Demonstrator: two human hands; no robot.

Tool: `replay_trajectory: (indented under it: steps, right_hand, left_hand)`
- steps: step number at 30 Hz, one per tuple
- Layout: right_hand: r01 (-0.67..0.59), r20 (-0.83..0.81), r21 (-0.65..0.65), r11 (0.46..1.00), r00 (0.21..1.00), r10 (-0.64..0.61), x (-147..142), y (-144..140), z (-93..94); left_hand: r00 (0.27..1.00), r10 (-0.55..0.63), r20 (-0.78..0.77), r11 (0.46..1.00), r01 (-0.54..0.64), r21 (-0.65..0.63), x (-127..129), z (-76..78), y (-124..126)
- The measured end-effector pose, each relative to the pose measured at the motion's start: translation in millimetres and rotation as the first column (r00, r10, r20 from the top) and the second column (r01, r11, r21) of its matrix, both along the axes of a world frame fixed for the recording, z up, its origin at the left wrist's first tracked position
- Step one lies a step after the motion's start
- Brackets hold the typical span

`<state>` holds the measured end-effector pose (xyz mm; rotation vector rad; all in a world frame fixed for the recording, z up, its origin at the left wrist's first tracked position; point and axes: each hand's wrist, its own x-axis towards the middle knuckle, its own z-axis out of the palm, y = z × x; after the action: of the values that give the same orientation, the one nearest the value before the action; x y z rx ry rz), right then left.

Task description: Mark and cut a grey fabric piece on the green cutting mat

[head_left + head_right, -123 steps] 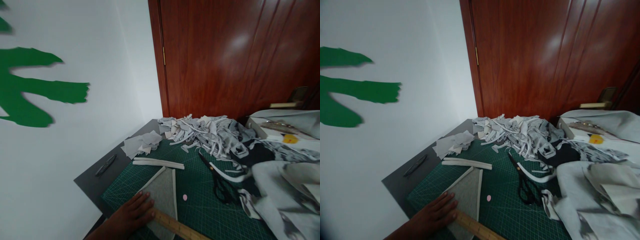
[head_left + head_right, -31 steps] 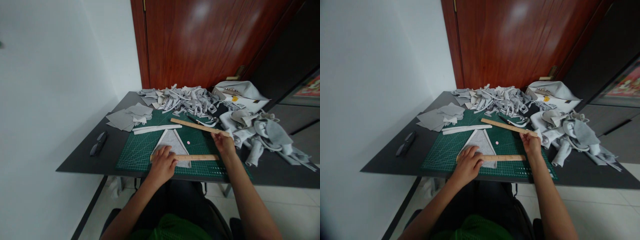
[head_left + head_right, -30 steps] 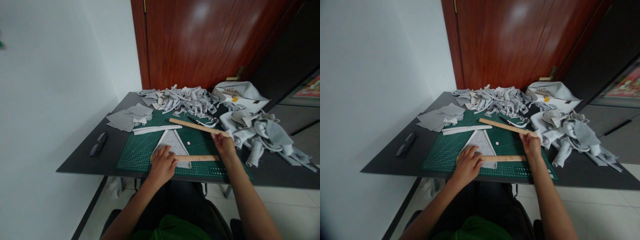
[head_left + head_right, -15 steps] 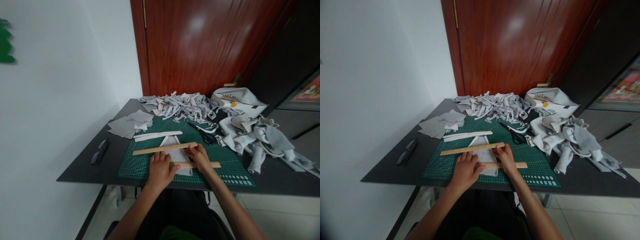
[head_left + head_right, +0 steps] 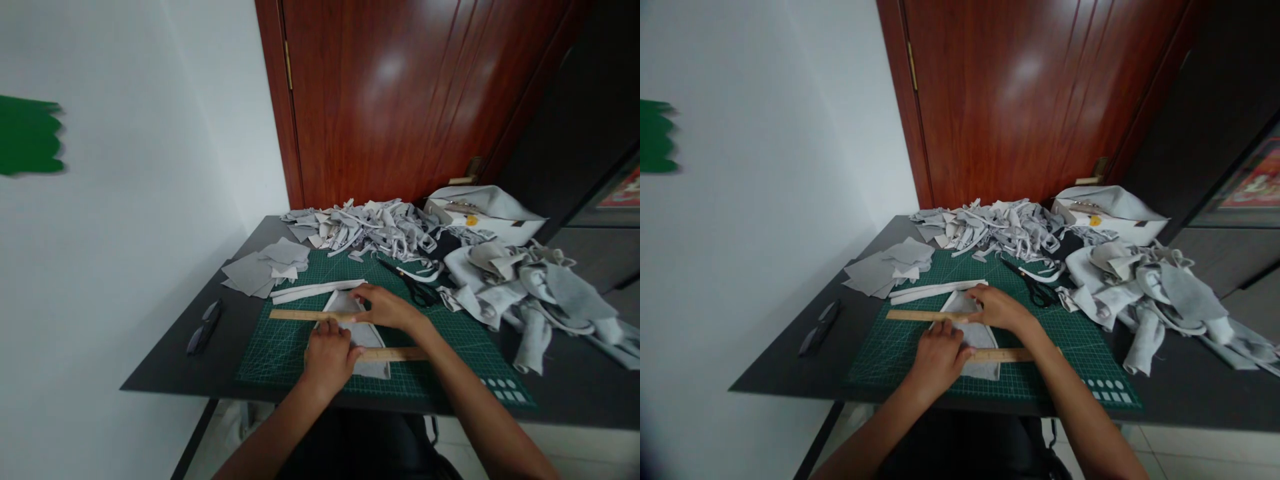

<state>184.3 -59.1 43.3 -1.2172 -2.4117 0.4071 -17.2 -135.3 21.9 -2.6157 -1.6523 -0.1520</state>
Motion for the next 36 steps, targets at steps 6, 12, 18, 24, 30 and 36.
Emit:
replay_trajectory:
  steps: [6,12,18,24,30,36]
  right_hand:
    - [-0.085,0.103,0.104,0.991,0.992,0.075,-18.3,17.9,-43.3]
    - [0.005,0.247,0.145,0.989,0.968,-0.041,-6.7,12.7,-33.0]
    - [0.227,0.335,0.104,0.968,0.909,-0.249,24.2,22.7,-23.7]
    - [0.162,0.303,0.265,0.951,0.922,-0.242,-0.9,11.1,-30.9]
    - [0.09,0.277,0.11,0.99,0.954,-0.117,-9.1,18.4,-39.7]
    - [0.275,0.301,0.089,0.957,0.909,-0.289,13.5,20.8,-33.2]
  left_hand:
    - [0.996,-0.029,0.088,1.0,0.028,0.014,2.5,-1.4,43.0]
    - [0.904,-0.353,0.241,0.935,0.351,0.051,-15.6,-26.0,90.0]
    - [0.964,-0.206,0.17,0.976,0.19,0.103,-44.6,-26.4,101.2]
    - [0.979,-0.113,0.172,0.986,0.089,0.138,-61.0,-31.0,110.1]
    - [0.936,-0.252,0.247,0.965,0.222,0.143,-71.1,-40.4,117.4]
    - [0.975,-0.061,0.214,0.991,0.034,0.128,-70.6,-36.2,112.9]
